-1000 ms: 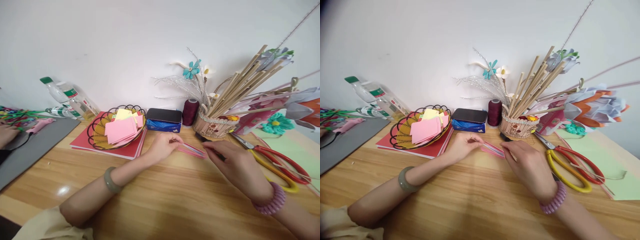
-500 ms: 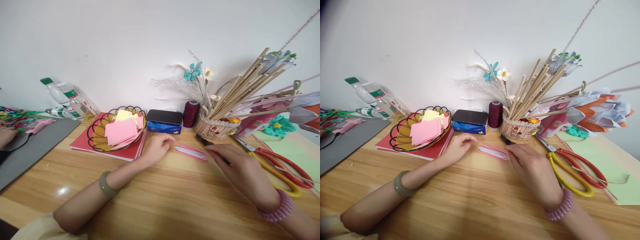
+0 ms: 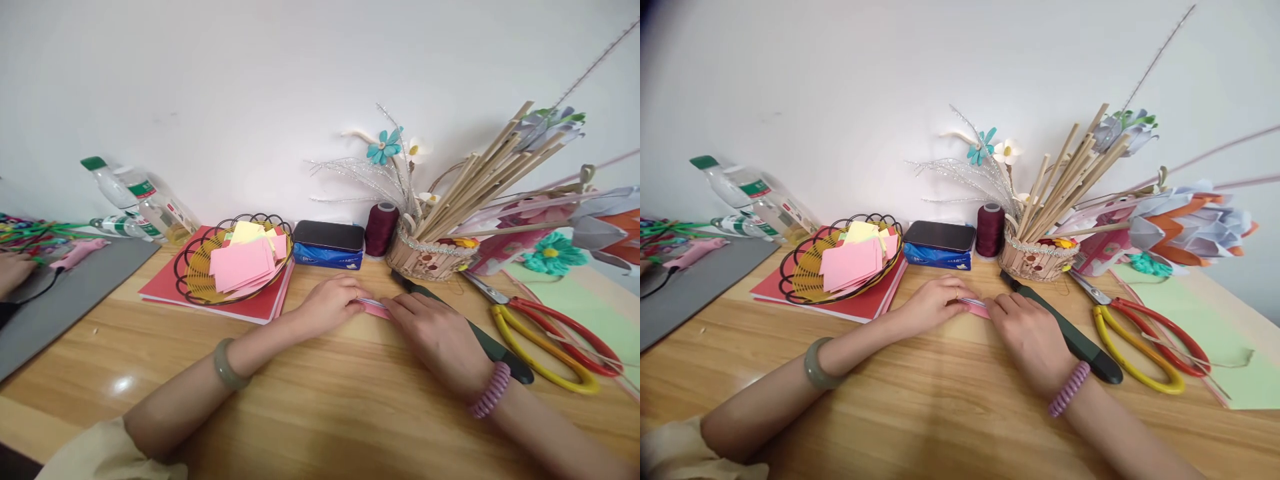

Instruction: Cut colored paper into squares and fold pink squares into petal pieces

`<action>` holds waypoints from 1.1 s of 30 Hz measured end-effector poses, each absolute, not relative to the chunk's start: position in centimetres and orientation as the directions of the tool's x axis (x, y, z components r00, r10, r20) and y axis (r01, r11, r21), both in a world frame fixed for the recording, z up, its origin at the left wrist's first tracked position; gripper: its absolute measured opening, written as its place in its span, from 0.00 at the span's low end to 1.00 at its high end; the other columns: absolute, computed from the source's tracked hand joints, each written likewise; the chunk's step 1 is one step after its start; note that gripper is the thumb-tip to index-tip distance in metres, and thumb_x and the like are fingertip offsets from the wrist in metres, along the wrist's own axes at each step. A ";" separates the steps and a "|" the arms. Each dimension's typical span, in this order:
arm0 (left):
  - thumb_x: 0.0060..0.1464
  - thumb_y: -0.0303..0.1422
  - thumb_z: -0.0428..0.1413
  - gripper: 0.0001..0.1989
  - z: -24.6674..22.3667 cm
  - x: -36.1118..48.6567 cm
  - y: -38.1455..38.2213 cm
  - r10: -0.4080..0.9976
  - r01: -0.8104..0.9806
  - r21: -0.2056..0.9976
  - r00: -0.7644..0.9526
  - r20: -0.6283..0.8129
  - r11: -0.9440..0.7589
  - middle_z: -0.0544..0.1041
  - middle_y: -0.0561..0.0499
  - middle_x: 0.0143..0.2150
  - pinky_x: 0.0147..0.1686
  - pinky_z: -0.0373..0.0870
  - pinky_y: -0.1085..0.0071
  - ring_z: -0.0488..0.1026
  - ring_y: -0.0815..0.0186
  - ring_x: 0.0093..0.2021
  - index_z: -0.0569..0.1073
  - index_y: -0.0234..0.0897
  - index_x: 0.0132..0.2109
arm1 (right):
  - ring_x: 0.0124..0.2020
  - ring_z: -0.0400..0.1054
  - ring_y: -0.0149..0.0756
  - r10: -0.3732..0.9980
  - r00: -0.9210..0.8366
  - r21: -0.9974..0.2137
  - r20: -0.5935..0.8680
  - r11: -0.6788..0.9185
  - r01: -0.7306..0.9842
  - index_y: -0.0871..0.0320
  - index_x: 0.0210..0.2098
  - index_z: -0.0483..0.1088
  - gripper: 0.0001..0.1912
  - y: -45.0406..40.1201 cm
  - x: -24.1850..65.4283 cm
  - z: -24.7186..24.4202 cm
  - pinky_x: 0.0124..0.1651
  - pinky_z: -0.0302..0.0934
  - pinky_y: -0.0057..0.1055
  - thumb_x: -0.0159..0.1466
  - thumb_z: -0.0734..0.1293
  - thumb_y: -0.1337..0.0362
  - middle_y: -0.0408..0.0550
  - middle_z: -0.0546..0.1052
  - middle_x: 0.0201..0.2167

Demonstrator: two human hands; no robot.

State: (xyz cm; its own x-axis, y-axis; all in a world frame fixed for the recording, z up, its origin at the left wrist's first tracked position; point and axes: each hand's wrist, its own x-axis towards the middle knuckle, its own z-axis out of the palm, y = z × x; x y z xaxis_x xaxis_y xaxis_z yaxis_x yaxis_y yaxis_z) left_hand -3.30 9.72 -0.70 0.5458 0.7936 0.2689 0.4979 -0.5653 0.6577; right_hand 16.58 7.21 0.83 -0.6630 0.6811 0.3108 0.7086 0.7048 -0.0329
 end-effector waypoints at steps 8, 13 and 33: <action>0.49 0.28 0.59 0.18 -0.3 -3.9 8.9 0.893 0.415 0.821 0.388 0.229 -0.391 0.74 0.46 0.49 0.51 0.63 0.63 0.69 0.59 0.50 0.73 0.38 0.50 | 0.27 0.70 0.32 0.818 -0.484 -0.338 0.309 0.571 0.748 0.54 0.34 0.70 0.12 7.7 16.5 1.2 0.29 0.61 0.28 0.65 0.55 0.62 0.43 0.76 0.30; 0.51 0.26 0.57 0.16 -0.4 -3.6 8.7 0.932 0.259 0.936 0.333 0.146 -0.239 0.78 0.47 0.38 0.38 0.71 0.72 0.75 0.65 0.37 0.73 0.32 0.48 | 0.23 0.68 0.30 0.861 -0.451 -0.478 0.237 0.507 0.717 0.53 0.33 0.69 0.11 7.7 16.5 1.7 0.25 0.59 0.26 0.64 0.57 0.59 0.39 0.75 0.25; 0.47 0.45 0.57 0.20 -0.1 -4.4 8.8 0.926 0.008 1.000 0.377 0.011 -0.015 0.77 0.46 0.27 0.34 0.71 0.70 0.75 0.66 0.28 0.74 0.28 0.35 | 0.31 0.72 0.36 0.868 -0.482 -0.715 0.121 0.413 0.564 0.57 0.39 0.74 0.19 8.1 17.1 2.2 0.33 0.66 0.30 0.60 0.60 0.51 0.47 0.79 0.33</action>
State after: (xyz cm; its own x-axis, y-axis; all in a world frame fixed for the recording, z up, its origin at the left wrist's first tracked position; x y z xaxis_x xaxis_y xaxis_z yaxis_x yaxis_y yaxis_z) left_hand -4.39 8.75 -0.07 0.3772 0.9261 0.0109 0.0076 -0.0149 0.9999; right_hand 17.08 8.14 2.24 -0.4818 0.8678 0.1213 0.5642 0.4132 -0.7148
